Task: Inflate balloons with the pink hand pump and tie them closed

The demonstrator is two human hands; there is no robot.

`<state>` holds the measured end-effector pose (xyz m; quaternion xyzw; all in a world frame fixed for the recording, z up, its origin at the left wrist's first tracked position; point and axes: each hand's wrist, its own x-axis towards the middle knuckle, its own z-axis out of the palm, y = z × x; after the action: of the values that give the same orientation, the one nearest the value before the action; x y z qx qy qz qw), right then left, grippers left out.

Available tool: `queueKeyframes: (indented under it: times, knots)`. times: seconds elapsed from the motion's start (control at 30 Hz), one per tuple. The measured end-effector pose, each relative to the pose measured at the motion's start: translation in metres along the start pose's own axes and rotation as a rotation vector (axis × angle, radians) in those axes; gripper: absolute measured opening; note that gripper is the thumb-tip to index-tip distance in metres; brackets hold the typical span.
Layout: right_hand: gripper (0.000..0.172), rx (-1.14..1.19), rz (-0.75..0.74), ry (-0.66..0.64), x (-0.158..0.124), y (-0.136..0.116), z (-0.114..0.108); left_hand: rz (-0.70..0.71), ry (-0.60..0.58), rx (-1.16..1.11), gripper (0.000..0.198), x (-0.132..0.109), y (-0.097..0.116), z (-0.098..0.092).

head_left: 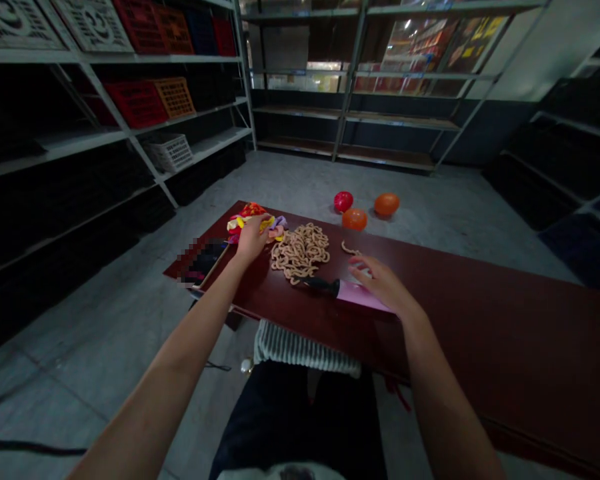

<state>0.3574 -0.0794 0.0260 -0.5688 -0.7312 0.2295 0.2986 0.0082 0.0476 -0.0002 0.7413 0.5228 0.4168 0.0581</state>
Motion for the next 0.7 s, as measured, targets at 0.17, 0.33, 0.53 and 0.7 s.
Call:
queueKeyframes:
  times: [0.17,0.33,0.53,0.7]
  knots:
    - [0.039,-0.385,0.116,0.068,-0.028,0.001,0.020,-0.084,-0.112,0.168,0.044,-0.025,-0.001,0.015]
    - [0.046,-0.702,0.041,0.160,-0.039,0.000,0.034,-0.175,-0.161,0.347,0.034,-0.030,0.004,0.022]
    - [0.057,-0.802,-0.147,0.120,-0.045,0.006,0.034,-0.181,-0.086,0.293,0.033,-0.032,0.006,0.008]
    - [0.067,-0.810,-0.227,0.101,-0.048,0.005,0.034,-0.135,-0.051,0.069,0.025,-0.038,0.004,0.006]
